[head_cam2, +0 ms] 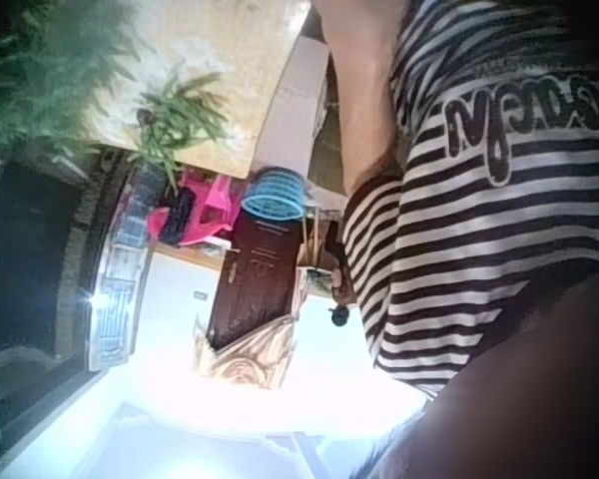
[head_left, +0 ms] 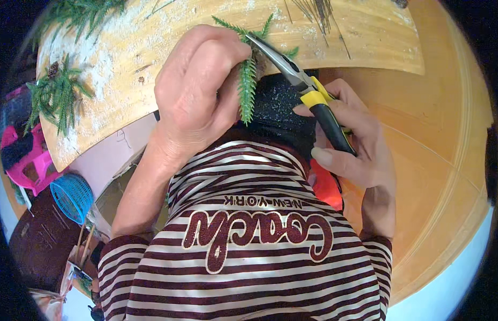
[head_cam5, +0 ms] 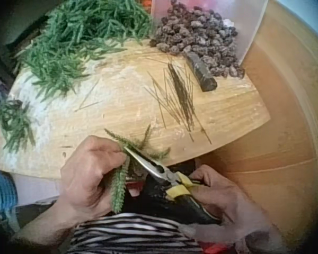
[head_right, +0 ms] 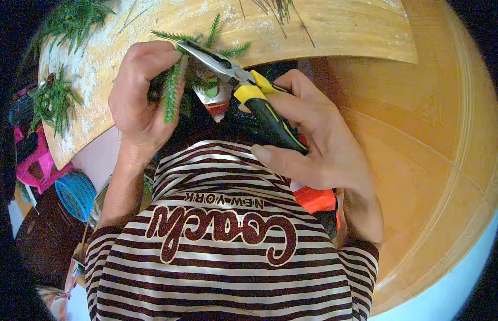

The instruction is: Attaching pinecones to artificial evergreen branches using wire and pliers.

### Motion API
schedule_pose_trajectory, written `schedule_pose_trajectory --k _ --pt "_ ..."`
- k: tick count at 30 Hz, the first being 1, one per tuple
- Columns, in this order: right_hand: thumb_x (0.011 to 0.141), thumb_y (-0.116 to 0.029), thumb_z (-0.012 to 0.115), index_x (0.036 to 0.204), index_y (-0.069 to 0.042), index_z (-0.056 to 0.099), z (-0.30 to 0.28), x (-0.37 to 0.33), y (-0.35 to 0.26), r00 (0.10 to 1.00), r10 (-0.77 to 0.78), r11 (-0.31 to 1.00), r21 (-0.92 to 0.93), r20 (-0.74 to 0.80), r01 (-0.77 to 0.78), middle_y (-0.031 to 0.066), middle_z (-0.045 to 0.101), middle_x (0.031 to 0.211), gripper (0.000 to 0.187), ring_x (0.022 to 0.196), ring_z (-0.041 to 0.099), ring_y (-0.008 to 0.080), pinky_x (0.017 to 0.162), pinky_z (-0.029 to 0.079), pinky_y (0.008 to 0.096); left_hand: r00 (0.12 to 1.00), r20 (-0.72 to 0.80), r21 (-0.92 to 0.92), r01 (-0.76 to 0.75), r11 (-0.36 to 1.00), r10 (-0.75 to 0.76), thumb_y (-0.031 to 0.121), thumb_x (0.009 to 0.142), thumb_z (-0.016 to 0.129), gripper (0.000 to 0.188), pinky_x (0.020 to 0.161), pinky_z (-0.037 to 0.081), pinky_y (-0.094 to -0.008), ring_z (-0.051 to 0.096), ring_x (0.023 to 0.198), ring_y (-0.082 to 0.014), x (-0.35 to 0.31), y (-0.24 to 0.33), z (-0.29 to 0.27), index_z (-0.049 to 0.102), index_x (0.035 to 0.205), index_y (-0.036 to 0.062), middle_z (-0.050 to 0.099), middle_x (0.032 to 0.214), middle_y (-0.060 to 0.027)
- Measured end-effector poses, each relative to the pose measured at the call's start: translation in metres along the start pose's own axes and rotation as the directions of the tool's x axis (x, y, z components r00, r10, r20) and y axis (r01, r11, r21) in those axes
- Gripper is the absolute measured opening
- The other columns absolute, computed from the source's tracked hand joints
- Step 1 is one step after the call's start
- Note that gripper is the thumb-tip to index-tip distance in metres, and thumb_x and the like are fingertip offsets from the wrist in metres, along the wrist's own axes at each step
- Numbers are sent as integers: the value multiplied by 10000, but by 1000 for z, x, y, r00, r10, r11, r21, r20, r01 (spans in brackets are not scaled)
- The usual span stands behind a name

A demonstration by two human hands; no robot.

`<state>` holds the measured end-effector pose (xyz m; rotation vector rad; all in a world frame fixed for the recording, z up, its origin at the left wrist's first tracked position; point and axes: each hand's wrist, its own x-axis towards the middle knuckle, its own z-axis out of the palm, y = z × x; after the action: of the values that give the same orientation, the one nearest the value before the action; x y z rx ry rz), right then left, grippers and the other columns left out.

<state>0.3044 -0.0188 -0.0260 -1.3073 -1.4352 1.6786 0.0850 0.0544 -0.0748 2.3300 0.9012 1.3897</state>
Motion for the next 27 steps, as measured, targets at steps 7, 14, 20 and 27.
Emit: schedule_pose_trajectory --k 7,14,20,27 --pt "679 -89 693 984 17 591 2 2 3 992 -114 949 -301 -50 94 151 473 928 339 868 495 276 780 413 319 999 38 31 29 999 -30 -91 614 656 252 592 470 -321 586 705 -281 0 3 -1 581 834 7 574 777 -137" --pt "674 -25 647 927 5 588 4 3 10 979 -187 875 -467 -78 130 130 465 876 262 787 504 255 696 423 297 1000 23 35 2 999 -3 -86 612 658 252 587 468 -323 587 700 -281 0 0 4 587 833 10 576 783 -140" --pt "680 41 575 910 8 597 1 1 14 986 -140 892 -445 -95 83 75 427 827 233 760 454 178 667 361 236 999 42 40 6 999 -7 -86 607 658 255 586 468 -324 587 697 -281 0 0 5 593 833 11 576 780 -140" --pt "668 40 572 905 10 606 1 2 19 981 -165 901 -420 -100 109 58 427 812 241 740 447 164 659 359 250 1000 30 37 -10 999 9 -82 620 657 248 588 467 -313 587 692 -282 1 -1 5 595 841 12 570 776 -147"
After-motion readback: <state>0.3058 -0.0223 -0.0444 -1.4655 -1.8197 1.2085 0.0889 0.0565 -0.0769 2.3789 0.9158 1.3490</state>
